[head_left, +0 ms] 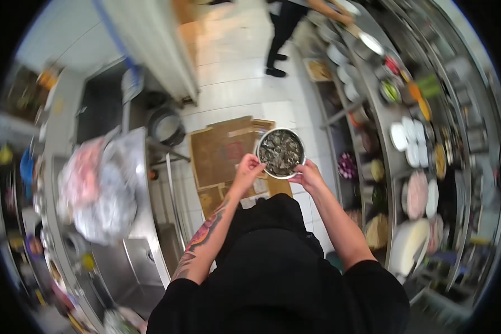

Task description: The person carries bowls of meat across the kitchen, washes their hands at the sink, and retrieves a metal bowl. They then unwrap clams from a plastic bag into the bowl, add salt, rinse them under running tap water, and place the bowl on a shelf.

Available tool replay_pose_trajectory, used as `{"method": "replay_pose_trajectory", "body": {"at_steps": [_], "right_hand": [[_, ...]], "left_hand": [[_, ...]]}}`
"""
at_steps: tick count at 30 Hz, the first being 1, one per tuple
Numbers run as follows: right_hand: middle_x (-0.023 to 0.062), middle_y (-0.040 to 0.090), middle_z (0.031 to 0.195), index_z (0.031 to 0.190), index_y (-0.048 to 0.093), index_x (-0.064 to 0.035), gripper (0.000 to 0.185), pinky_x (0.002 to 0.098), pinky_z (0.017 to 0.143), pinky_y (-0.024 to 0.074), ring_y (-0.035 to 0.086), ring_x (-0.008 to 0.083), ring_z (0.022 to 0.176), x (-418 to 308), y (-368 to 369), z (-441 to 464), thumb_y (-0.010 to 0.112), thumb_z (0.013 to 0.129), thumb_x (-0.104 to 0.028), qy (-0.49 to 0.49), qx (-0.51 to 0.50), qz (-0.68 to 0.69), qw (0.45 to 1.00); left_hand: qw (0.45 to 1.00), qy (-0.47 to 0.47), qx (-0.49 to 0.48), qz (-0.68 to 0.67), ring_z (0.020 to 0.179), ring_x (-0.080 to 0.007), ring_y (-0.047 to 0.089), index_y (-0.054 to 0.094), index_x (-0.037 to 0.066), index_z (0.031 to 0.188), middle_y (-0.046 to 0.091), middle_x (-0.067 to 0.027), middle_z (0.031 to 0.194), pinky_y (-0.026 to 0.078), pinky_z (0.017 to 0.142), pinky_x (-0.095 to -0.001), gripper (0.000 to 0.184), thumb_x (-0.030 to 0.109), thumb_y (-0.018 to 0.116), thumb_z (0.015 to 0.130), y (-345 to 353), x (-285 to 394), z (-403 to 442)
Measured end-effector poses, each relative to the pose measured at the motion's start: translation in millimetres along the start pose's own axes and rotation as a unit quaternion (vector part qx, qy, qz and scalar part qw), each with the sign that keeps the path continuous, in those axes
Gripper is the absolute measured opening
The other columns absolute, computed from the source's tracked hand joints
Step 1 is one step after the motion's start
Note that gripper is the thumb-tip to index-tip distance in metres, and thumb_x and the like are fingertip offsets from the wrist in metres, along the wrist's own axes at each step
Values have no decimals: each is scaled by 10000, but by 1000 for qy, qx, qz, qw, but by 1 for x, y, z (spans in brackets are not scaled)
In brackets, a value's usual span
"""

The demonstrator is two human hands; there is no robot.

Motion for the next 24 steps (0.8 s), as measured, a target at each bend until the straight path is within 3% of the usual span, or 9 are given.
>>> {"method": "replay_pose_trajectory", "body": {"at_steps": [2,6,8,9,11,15,16,18,24], "right_hand": [[234,625,1096,1175,449,47,328,429,638,661,719,349,803,15,-34,28,522,856,49,-20,52,55,997],[250,612,1074,1150,422,66,314,435,629,662,719,364,784,1,-128,74,511,849,65,-32,134,129,982],[258,597,1081,1121,414,73,299,446,635,663,719,381,799,14,-164,111,499,835,80,-17,182,148,972],[259,593,1089,1110,413,72,293,452,644,665,717,391,805,20,-188,134,495,829,84,-30,197,174,965],[247,593,1102,1111,426,61,300,473,681,667,712,408,809,37,-247,171,494,820,87,-36,232,202,951],[220,594,1125,1125,462,36,317,492,703,663,702,399,837,70,-348,258,501,814,81,-35,273,233,933],[220,594,1125,1125,462,36,317,492,703,663,702,399,837,81,-372,284,501,814,81,-24,272,234,933],[208,588,1148,1128,465,24,314,492,711,662,689,393,865,102,-420,329,499,822,84,-57,298,262,916],[207,632,1186,1222,506,56,425,532,853,629,700,391,930,138,-516,457,478,799,87,-70,355,316,877]], "left_hand": [[994,-19,-54,95,924,-135,627,557,49,1144,635,-51,982,502,821,-271,282,100,711,913,-7,-23,26],[974,-150,-6,170,1030,-182,641,529,48,1321,657,-100,1085,500,899,-317,425,150,690,941,-22,-39,24],[945,-178,49,270,1079,-199,637,542,36,1326,665,-118,1142,496,944,-327,394,122,652,958,-78,-71,5],[931,-208,84,288,996,-187,643,553,72,1341,670,-113,1091,504,877,-296,441,194,685,938,-134,-112,-17],[885,-280,229,292,940,-176,649,574,-12,1285,679,-116,1068,522,819,-296,406,155,655,924,-165,-123,-84],[737,-472,198,442,835,-239,668,671,-12,994,704,-131,931,536,757,-373,278,242,644,883,-274,-146,-257],[619,-522,147,568,678,-170,623,652,12,943,665,-88,795,518,611,-321,180,184,599,945,-246,-119,-263],[686,-580,254,357,736,-210,680,666,-27,1017,689,-109,826,567,631,-346,209,158,594,951,-209,-83,-281],[670,-591,293,340,771,-245,716,642,-96,1115,712,-190,911,605,660,-356,303,123,601,910,-151,-58,-267]]}}
Point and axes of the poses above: each hand's wrist, its own z-axis towards the middle knuckle, its own y-axis out of the palm, x = y × z, the point moved 2 cm from there along z, towards the middle knuckle
